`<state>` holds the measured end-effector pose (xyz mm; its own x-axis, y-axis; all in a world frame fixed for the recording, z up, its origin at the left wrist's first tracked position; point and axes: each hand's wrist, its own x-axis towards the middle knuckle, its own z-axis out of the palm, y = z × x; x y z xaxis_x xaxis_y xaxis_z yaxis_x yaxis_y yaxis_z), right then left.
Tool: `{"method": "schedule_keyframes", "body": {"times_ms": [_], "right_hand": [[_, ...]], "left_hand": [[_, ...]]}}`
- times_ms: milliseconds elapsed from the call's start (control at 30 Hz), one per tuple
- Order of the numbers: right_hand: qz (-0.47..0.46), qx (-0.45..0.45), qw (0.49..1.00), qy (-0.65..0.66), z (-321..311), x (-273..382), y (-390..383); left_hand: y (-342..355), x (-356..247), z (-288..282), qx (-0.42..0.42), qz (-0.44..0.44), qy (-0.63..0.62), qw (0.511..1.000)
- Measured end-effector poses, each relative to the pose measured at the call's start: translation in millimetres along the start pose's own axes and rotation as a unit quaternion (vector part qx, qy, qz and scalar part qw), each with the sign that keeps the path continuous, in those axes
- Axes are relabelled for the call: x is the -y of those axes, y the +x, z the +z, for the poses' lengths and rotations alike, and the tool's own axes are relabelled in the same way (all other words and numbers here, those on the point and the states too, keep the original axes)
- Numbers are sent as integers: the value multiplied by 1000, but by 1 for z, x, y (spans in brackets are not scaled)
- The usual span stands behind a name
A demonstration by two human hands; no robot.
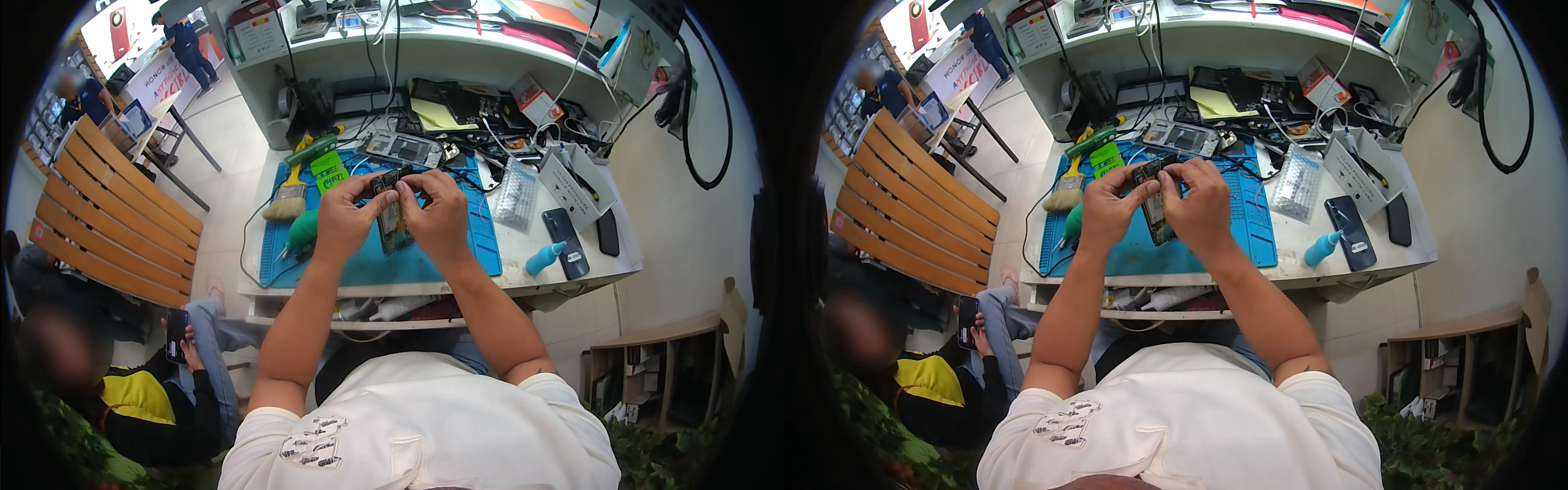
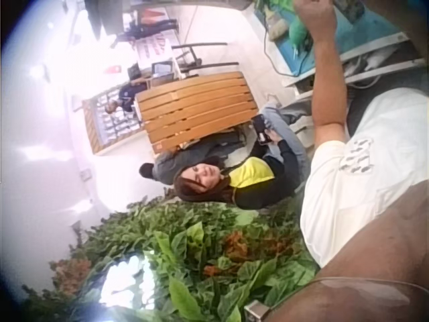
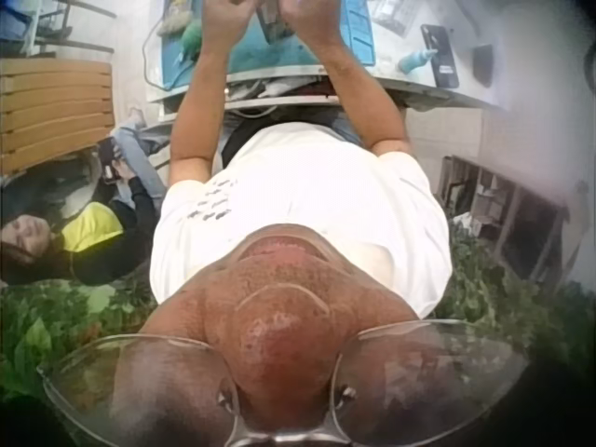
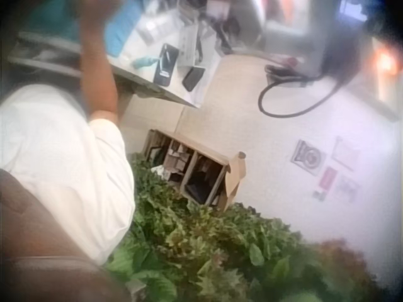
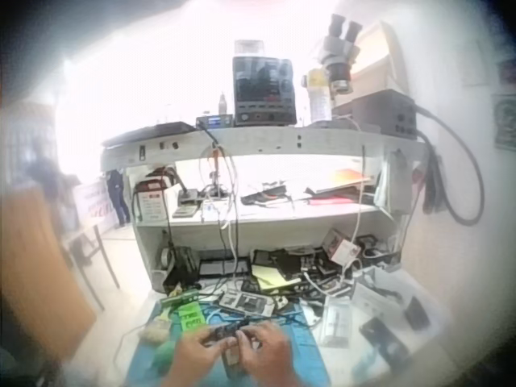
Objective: The person replaces a component in a mobile phone by hand and using tools. They remove parts from a phone frame, handle a new screen assembly, and fit a battery and motherboard into the frame.
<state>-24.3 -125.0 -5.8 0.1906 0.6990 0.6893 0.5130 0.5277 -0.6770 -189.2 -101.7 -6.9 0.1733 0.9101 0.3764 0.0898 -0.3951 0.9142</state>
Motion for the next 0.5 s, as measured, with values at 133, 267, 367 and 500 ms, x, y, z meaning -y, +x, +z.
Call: {"method": "schedule_keyframes", "body": {"times_ms": [133, 267, 367, 500], "right_hand": [[67, 12, 997, 45, -3, 9, 1], [130, 24, 987, 87, -10, 9, 2], [100, 32, 992, 73, -12, 9, 2], [31, 14, 999, 42, -13, 10, 1]], "left_hand": [[-3, -8, 3, -6, 28, 43, 999], [-6, -12, 5, -1, 69, 54, 996], [-9, -13, 6, -3, 86, 67, 994], [-13, -15, 11, -25, 90, 69, 993]]}}
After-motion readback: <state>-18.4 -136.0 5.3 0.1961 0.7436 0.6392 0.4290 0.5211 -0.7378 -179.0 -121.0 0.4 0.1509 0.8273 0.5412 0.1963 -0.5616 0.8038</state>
